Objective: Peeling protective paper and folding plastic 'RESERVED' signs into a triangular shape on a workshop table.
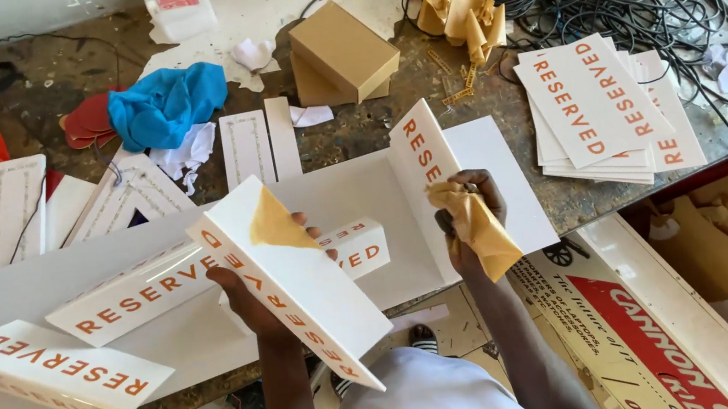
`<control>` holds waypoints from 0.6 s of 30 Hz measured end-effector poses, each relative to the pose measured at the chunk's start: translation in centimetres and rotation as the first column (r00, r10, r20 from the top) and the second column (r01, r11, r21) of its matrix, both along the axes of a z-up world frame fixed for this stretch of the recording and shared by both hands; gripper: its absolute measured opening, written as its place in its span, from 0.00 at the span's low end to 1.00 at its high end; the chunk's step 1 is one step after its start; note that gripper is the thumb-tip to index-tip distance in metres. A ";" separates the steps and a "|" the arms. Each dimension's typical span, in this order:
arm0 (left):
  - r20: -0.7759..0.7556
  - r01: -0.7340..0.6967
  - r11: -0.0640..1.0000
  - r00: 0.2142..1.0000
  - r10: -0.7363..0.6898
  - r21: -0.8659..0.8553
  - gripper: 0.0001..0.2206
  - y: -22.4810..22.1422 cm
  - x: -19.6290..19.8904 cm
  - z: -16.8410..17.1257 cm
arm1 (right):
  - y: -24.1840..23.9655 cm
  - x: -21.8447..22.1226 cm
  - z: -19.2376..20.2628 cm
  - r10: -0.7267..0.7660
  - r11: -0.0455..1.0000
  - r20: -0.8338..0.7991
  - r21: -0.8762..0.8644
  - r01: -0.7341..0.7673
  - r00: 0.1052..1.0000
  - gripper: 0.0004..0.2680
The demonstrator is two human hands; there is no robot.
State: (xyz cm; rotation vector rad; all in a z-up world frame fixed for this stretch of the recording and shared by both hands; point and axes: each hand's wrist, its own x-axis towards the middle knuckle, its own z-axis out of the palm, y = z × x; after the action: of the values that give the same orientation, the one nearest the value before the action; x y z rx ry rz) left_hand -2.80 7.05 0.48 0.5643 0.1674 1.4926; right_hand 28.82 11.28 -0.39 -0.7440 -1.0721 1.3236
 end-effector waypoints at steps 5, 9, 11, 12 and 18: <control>0.156 0.222 0.975 0.963 -0.221 0.010 0.48 0.7 3.1 -2.9 | -1.5 1.5 -4.4 -0.254 0.966 -0.187 -0.089 0.241 0.949 0.10; 0.237 0.405 0.911 0.879 -0.413 0.084 0.51 0.7 5.0 -2.6 | -4.7 -2.0 3.0 -0.570 0.787 0.109 0.357 0.504 0.814 0.17; 0.235 0.431 0.895 0.864 -0.446 0.113 0.52 1.5 5.9 -2.6 | -3.6 0.1 2.7 -0.395 0.824 0.135 0.491 0.285 0.909 0.18; 0.231 0.465 0.875 0.844 -0.485 0.136 0.53 1.7 6.1 -2.6 | -3.4 0.9 2.5 -0.215 0.797 0.185 0.601 0.063 0.959 0.22; 0.215 0.437 0.898 0.874 -0.436 0.047 0.55 1.4 6.6 -1.1 | 10.2 4.6 7.7 -0.742 0.651 0.542 0.722 0.233 0.395 0.39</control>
State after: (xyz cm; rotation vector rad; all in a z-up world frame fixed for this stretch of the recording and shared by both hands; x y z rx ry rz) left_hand 3.85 8.45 -0.66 0.3959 -0.1278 1.0990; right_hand 33.46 21.45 7.28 -1.1651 -1.6630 -0.0281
